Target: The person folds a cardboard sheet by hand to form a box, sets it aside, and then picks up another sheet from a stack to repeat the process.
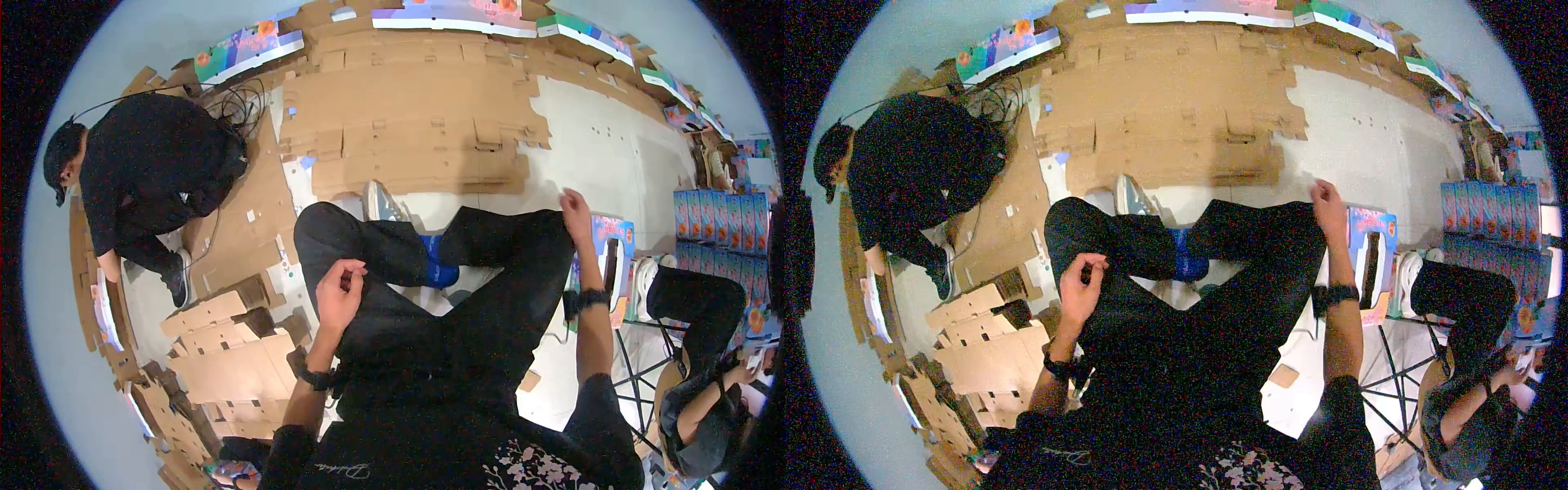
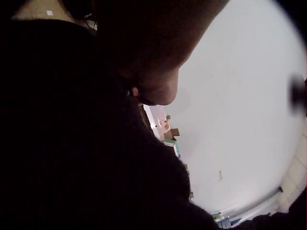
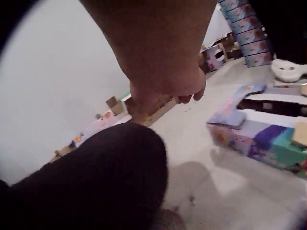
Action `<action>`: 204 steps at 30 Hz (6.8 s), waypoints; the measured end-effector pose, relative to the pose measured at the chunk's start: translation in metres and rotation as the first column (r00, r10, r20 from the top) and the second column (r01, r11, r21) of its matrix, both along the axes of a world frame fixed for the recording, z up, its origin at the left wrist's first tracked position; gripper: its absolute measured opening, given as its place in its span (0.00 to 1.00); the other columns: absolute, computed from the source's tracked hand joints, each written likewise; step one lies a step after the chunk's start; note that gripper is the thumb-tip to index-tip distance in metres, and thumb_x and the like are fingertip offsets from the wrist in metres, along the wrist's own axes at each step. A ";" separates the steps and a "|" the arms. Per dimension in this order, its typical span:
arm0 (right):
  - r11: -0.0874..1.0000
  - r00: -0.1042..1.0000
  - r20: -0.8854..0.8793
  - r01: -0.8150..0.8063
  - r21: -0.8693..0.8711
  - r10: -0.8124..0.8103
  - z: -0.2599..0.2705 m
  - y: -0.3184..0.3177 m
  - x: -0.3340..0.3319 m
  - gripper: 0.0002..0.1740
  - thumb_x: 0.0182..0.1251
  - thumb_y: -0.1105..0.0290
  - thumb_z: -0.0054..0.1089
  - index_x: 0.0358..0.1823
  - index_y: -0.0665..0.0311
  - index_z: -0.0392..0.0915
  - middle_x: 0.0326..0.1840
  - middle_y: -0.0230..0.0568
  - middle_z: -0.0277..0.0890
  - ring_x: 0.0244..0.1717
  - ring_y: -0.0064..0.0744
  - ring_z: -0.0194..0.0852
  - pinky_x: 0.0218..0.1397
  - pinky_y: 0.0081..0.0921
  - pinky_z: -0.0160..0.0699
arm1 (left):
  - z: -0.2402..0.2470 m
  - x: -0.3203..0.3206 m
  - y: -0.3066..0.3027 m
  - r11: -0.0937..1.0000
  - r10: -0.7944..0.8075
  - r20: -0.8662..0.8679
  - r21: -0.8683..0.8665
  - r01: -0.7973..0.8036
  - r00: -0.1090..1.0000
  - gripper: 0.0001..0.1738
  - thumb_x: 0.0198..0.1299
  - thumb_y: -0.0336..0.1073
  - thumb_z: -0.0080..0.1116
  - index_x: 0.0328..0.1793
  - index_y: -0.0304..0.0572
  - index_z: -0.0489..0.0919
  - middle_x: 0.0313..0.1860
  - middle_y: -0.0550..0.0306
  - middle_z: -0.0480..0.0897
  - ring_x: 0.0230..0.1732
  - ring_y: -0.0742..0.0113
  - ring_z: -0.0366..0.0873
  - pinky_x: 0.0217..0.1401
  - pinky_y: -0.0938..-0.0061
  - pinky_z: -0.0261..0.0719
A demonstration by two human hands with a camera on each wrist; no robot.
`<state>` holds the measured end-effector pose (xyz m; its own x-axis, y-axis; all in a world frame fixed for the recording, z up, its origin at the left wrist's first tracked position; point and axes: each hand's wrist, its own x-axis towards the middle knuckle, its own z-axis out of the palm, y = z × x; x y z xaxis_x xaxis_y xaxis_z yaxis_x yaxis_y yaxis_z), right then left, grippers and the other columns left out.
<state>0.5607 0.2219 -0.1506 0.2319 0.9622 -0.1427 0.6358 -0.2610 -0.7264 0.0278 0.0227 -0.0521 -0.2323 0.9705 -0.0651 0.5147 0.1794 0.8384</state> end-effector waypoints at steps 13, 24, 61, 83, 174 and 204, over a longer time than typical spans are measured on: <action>0.926 0.823 -0.497 0.087 -0.367 -0.274 -0.123 0.108 -0.135 0.34 0.61 0.51 0.68 0.66 0.52 0.69 0.53 0.36 0.70 0.51 0.35 0.68 0.53 0.39 0.73 | -0.004 -0.007 -0.002 0.996 0.071 0.112 0.047 -0.076 0.991 0.09 0.65 0.22 0.55 0.47 0.39 0.82 0.36 0.57 0.88 0.33 0.74 0.84 0.35 0.78 0.80; 0.725 0.106 -0.725 0.240 -0.645 -0.680 -0.113 0.091 -0.181 0.27 0.63 0.57 0.67 0.58 0.60 0.68 0.47 0.46 0.69 0.45 0.38 0.74 0.46 0.37 0.79 | -0.003 -0.004 0.008 0.997 0.069 0.053 0.035 -0.071 0.996 0.07 0.64 0.22 0.55 0.45 0.39 0.81 0.34 0.56 0.87 0.32 0.70 0.85 0.34 0.77 0.79; 0.667 0.045 -0.996 -0.745 0.022 0.083 0.244 -0.175 -0.380 0.17 0.86 0.59 0.37 0.52 0.66 0.70 0.47 0.48 0.84 0.36 0.26 0.83 0.40 0.24 0.81 | 0.051 0.146 0.053 0.749 -0.452 -0.116 0.489 0.447 0.884 0.36 0.60 0.32 0.62 0.75 0.38 0.65 0.71 0.39 0.66 0.71 0.40 0.66 0.74 0.56 0.63; 0.962 0.981 0.028 -0.192 0.192 0.191 0.233 -0.278 -0.128 0.19 0.75 0.68 0.53 0.62 0.71 0.74 0.62 0.50 0.76 0.62 0.42 0.75 0.66 0.39 0.73 | -0.024 -0.018 -0.155 0.755 -0.189 0.775 -0.278 0.594 0.603 0.32 0.68 0.36 0.64 0.76 0.36 0.70 0.79 0.40 0.66 0.79 0.49 0.66 0.81 0.56 0.62; 0.990 0.959 -0.250 -0.137 -0.012 0.130 0.126 -0.192 -0.176 0.25 0.79 0.60 0.51 0.67 0.70 0.74 0.63 0.55 0.71 0.65 0.47 0.69 0.72 0.37 0.66 | 0.006 0.038 -0.007 0.938 0.122 0.743 -0.303 0.168 0.658 0.29 0.81 0.44 0.40 0.82 0.41 0.60 0.78 0.49 0.67 0.75 0.62 0.66 0.77 0.70 0.62; 0.642 0.692 0.380 -0.717 0.271 0.613 0.339 -0.148 -0.171 0.46 0.39 0.72 0.80 0.68 0.56 0.75 0.78 0.46 0.66 0.71 0.56 0.66 0.73 0.51 0.65 | 0.150 -0.017 0.107 0.915 -0.170 0.208 0.395 0.076 0.963 0.53 0.53 0.37 0.79 0.81 0.33 0.60 0.80 0.42 0.63 0.79 0.54 0.61 0.80 0.57 0.59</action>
